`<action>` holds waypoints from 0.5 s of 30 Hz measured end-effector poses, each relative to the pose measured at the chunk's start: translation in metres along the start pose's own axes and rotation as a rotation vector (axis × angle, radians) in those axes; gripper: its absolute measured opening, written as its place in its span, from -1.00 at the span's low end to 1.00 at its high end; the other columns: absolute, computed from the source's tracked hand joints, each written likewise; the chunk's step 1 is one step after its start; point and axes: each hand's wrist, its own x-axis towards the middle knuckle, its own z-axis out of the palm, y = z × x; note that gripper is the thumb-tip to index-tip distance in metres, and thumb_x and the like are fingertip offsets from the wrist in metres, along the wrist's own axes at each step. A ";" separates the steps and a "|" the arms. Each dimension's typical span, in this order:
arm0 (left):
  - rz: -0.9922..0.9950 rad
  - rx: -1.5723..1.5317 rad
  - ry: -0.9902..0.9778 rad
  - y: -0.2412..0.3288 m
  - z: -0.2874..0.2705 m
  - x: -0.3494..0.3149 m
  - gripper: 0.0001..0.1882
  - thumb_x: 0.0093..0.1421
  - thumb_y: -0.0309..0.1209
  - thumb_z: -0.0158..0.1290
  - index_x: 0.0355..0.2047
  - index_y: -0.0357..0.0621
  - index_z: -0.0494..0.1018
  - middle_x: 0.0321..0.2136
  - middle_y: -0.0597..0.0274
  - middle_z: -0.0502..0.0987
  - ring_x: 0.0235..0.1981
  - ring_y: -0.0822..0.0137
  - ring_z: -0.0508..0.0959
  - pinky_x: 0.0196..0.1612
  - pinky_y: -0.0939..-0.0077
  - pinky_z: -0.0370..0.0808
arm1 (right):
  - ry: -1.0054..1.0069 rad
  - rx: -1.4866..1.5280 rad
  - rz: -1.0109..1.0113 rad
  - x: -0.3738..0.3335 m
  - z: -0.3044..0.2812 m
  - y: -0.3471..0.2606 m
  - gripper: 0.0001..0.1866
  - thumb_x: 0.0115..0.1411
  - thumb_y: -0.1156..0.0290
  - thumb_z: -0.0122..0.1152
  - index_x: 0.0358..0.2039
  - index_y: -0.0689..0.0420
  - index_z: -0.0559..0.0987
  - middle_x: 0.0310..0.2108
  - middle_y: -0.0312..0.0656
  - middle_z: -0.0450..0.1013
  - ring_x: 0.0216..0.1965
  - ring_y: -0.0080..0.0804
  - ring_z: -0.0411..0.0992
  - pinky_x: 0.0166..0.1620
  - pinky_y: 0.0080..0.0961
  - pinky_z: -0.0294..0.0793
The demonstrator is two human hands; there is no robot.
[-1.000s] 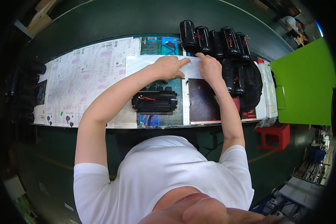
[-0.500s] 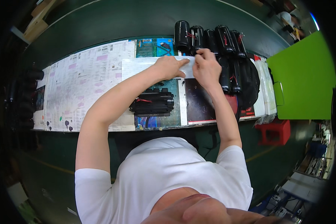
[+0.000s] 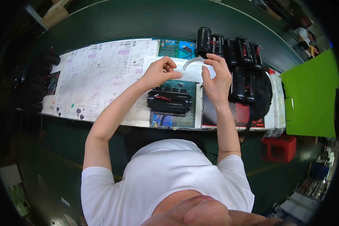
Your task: Assembling and inspecting printer toner cartridges at a workbench by pulling protective strips and checking components.
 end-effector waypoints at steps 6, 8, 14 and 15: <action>-0.013 -0.077 0.184 -0.004 -0.010 -0.049 -0.71 0.25 -0.25 0.43 -0.30 -0.20 0.60 -0.40 0.35 0.61 -0.34 0.51 0.53 -0.19 0.54 0.50 | -0.105 0.198 -0.011 -0.016 0.025 -0.021 -0.82 0.21 0.55 0.34 -0.16 0.24 0.71 0.04 -0.09 0.63 0.04 -0.10 0.63 0.09 -0.24 0.60; -0.019 -0.088 0.211 -0.007 -0.012 -0.056 -0.74 0.28 -0.27 0.40 -0.31 -0.21 0.61 -0.41 0.35 0.62 -0.33 0.51 0.53 -0.18 0.53 0.51 | -0.159 0.286 0.054 -0.020 0.030 -0.025 -0.82 0.22 0.56 0.35 -0.16 0.25 0.72 0.04 -0.08 0.64 0.01 -0.17 0.65 0.09 -0.27 0.60; -0.086 -0.098 0.208 -0.012 -0.022 -0.070 -0.79 0.33 -0.32 0.33 -0.33 -0.20 0.62 -0.37 0.32 0.64 -0.28 0.48 0.54 -0.10 0.47 0.50 | -0.187 0.476 0.210 -0.036 0.040 -0.012 -0.89 0.25 0.52 0.41 -0.23 0.27 0.75 -0.08 -0.14 0.70 -0.10 -0.37 0.66 0.03 -0.44 0.59; -0.025 0.007 0.207 -0.011 -0.022 -0.072 -0.80 0.30 -0.32 0.33 -0.34 -0.20 0.62 -0.35 0.30 0.63 -0.24 0.44 0.53 -0.08 0.44 0.50 | -0.190 0.470 0.220 -0.041 0.040 -0.010 -0.89 0.25 0.52 0.41 -0.23 0.27 0.75 -0.08 -0.14 0.70 -0.10 -0.37 0.66 0.03 -0.44 0.59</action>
